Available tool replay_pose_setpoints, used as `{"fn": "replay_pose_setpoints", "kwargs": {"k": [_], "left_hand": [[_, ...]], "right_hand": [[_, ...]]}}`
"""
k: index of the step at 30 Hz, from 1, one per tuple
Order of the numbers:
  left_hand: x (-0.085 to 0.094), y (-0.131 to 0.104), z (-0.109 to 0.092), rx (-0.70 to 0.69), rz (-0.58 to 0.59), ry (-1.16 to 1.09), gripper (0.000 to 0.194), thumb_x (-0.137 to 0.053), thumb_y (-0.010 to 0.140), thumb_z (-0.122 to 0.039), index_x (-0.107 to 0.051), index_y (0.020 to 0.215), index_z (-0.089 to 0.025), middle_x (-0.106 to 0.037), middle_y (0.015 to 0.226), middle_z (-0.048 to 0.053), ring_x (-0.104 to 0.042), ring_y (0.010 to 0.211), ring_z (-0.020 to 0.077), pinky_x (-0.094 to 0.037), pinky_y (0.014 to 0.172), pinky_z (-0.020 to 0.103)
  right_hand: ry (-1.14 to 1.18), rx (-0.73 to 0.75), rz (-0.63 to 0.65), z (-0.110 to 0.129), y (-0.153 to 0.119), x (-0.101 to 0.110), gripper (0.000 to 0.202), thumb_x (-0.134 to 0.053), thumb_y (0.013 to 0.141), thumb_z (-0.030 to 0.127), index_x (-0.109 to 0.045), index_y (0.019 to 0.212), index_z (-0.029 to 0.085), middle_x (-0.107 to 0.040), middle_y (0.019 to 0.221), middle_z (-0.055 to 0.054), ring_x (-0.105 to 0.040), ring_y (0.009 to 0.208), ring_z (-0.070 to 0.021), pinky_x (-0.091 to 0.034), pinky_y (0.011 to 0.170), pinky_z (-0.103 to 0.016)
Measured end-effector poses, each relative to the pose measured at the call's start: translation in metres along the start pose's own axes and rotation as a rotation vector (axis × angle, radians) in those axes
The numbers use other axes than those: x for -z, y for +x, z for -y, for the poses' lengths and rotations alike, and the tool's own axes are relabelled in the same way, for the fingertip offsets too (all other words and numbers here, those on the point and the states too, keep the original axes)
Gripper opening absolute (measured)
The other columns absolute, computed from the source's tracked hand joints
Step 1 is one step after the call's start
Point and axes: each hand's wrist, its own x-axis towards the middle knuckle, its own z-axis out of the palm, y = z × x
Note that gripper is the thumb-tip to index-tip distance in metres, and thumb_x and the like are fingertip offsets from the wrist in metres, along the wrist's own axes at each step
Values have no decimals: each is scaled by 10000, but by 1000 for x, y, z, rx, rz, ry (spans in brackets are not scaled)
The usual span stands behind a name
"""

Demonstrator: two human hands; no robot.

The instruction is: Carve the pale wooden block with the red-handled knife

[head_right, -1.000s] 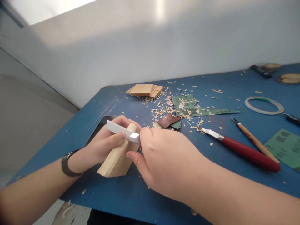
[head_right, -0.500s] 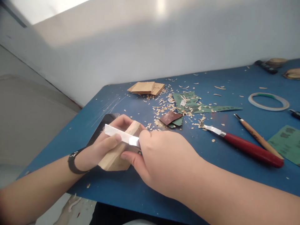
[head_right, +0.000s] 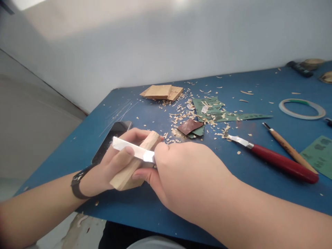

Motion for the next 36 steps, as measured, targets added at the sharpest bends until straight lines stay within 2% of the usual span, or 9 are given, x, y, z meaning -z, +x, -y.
{"fn": "replay_pose_setpoints", "kwargs": {"k": [5, 7, 12, 15, 19, 25, 30, 33, 36], "left_hand": [[-9, 1, -6, 82, -72, -95, 530, -787, 1007, -666, -732, 1249, -198, -792, 1057, 80, -731, 804, 189, -581, 688, 287], [-12, 2, -7, 103, -110, -110, 543, -811, 982, -679, -734, 1203, -189, -773, 985, 59, -698, 745, 166, -559, 649, 268], [-16, 4, -4, 118, -168, -149, 569, -839, 942, -715, -733, 1137, -190, -764, 964, 55, -688, 747, 166, -565, 661, 276], [-17, 5, -2, 137, -208, -151, 596, -853, 916, -735, -733, 1141, -196, -748, 901, 39, -668, 717, 166, -552, 634, 275], [-18, 6, -1, 123, -225, -132, 547, -840, 945, -705, -751, 1127, -196, -747, 936, 40, -667, 756, 166, -554, 668, 278], [-22, 10, 3, 117, -231, -215, 482, -831, 974, -668, -722, 1073, -209, -723, 883, 21, -642, 703, 158, -519, 638, 284], [-25, 18, 8, 141, -297, -272, 574, -915, 858, -718, -681, 966, -206, -686, 850, 16, -627, 707, 167, -510, 615, 289], [-25, 20, 10, 104, -277, -299, 576, -916, 857, -717, -643, 911, -212, -702, 867, 23, -661, 745, 184, -554, 654, 308], [-25, 17, 11, 79, -253, -280, 535, -876, 908, -709, -677, 974, -216, -736, 897, 33, -688, 754, 195, -579, 667, 323]], "right_hand": [[-28, -22, -22, -7, 2, -2, 434, -471, 1091, 704, -613, 958, 317, -731, 818, -54, -699, 683, -320, -272, 543, -374], [-36, -31, -24, -8, 4, -2, 445, -463, 1088, 711, -614, 947, 317, -728, 810, -55, -701, 682, -320, -271, 543, -375], [-43, -44, -23, -6, 8, -1, 435, -449, 1083, 709, -635, 966, 334, -678, 712, -19, -662, 596, -296, -267, 524, -372], [-44, -67, -23, -5, 7, -1, 413, -456, 1090, 674, -659, 996, 327, -735, 786, -35, -719, 664, -305, -292, 546, -366], [-81, -114, 30, -4, 7, 1, 412, -472, 1100, 643, -688, 1054, 296, -773, 862, -66, -760, 731, -319, -297, 568, -366], [-51, -160, 40, -1, 10, 8, 384, -511, 1089, 627, -660, 988, 289, -740, 811, -71, -759, 737, -319, -289, 561, -351], [-34, -163, 43, -2, 8, 6, 449, -465, 1114, 644, -651, 940, 275, -740, 813, -75, -753, 719, -309, -291, 544, -342], [-45, -153, 44, -2, 8, 5, 485, -454, 1115, 674, -659, 942, 270, -720, 781, -80, -749, 712, -319, -287, 546, -341], [-58, -133, 48, -1, 8, 6, 478, -482, 1113, 670, -671, 938, 268, -700, 733, -72, -745, 692, -318, -268, 545, -340]]}}
